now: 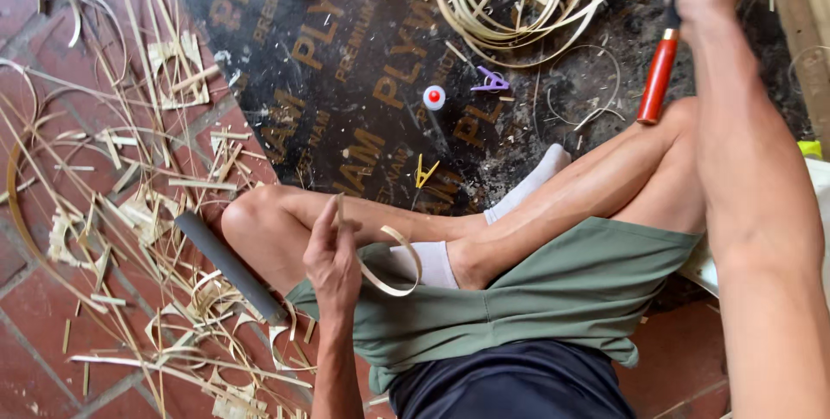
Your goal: The person sits cross-legged and assembles a circular bamboo ring by bending strips, applying glue, and securing joints with small clips. They trim and shape the strips with a knife and continue adding segments to the ring.
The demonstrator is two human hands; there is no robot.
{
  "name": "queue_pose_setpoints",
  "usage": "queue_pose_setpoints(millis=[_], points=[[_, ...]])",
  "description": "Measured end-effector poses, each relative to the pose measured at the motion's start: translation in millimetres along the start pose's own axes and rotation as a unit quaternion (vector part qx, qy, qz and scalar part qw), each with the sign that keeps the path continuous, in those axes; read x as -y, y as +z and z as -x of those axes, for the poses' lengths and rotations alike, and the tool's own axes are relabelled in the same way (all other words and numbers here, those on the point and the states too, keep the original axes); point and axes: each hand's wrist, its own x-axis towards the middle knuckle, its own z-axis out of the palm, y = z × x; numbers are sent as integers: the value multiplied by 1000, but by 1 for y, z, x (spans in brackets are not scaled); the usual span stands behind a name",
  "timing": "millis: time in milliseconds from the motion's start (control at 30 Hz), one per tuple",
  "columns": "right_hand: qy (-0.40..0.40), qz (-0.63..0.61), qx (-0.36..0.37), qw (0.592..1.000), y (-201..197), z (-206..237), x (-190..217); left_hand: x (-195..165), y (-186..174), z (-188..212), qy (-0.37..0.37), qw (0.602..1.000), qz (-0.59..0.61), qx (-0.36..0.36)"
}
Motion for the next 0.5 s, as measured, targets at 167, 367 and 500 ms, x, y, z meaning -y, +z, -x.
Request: queue_pose_setpoints(millis=[167,367,500], points=[[-100,271,27,957,9,-7,-1,3,-7,3,-22,999,-18,-14],[-1,374,18,927,7,-6,19,-1,-25,-2,-14,997,-61,-36],[-208,314,-40,925,3,37,68,-8,-20,-4,14,998,-42,-39]])
